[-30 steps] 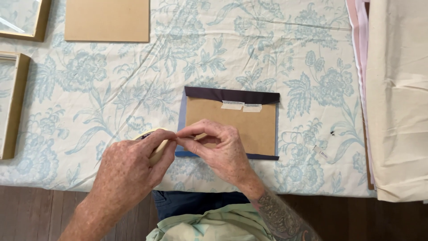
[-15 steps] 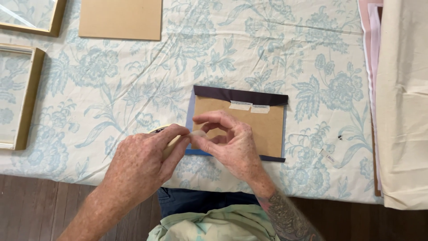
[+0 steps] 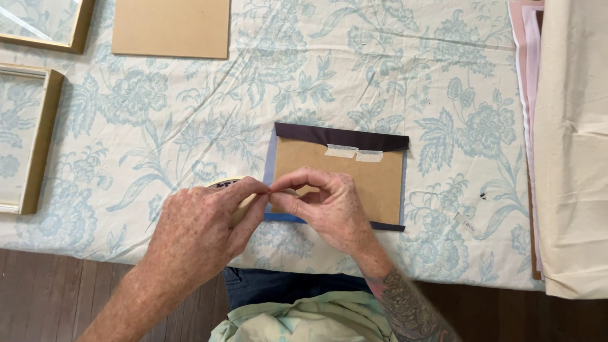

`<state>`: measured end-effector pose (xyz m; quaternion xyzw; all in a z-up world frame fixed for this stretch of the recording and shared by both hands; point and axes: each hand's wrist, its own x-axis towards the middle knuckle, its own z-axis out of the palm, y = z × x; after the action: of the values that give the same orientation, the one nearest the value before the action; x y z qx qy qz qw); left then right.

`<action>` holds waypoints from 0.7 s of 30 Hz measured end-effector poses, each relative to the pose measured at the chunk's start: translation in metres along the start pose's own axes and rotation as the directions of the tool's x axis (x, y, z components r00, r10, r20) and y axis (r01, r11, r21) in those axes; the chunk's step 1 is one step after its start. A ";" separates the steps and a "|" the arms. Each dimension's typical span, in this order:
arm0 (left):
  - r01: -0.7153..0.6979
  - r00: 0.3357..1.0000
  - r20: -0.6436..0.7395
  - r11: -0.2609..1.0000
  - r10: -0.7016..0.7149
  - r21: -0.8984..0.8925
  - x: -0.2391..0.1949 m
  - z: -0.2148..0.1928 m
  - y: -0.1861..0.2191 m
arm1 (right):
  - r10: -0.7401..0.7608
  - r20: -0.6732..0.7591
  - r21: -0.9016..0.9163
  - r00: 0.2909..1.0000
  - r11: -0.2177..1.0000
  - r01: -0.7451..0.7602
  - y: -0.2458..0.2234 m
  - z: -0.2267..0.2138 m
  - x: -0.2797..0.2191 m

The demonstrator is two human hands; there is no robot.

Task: Wrapping a square piece of cardboard with blue paper and securing the edges with masking tape on a workshop table.

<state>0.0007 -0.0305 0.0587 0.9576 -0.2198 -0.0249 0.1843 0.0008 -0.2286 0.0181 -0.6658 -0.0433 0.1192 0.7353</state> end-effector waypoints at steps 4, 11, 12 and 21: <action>-0.038 0.998 -0.042 0.999 0.037 -0.035 -0.003 0.000 -0.001 | 0.007 -0.005 -0.087 1.000 0.996 -0.008 -0.004 0.002 -0.002; -0.023 0.991 -0.137 0.988 0.002 -0.155 -0.011 -0.007 -0.002 | -0.290 0.034 -0.245 0.956 0.925 0.290 -0.001 0.021 -0.007; -0.015 0.990 -0.141 0.980 -0.013 -0.198 -0.013 -0.008 -0.004 | -0.345 0.014 -0.246 0.939 0.909 0.337 -0.002 0.026 -0.007; 0.083 0.984 -0.117 0.921 -0.137 -0.382 -0.022 -0.022 -0.008 | -0.642 0.116 -0.421 0.758 0.659 0.623 0.002 0.039 -0.023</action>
<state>-0.0129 -0.0074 0.0754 0.9149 -0.1432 -0.0091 0.3773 -0.0304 -0.1963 0.0228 -0.7578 -0.2815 -0.1707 0.5633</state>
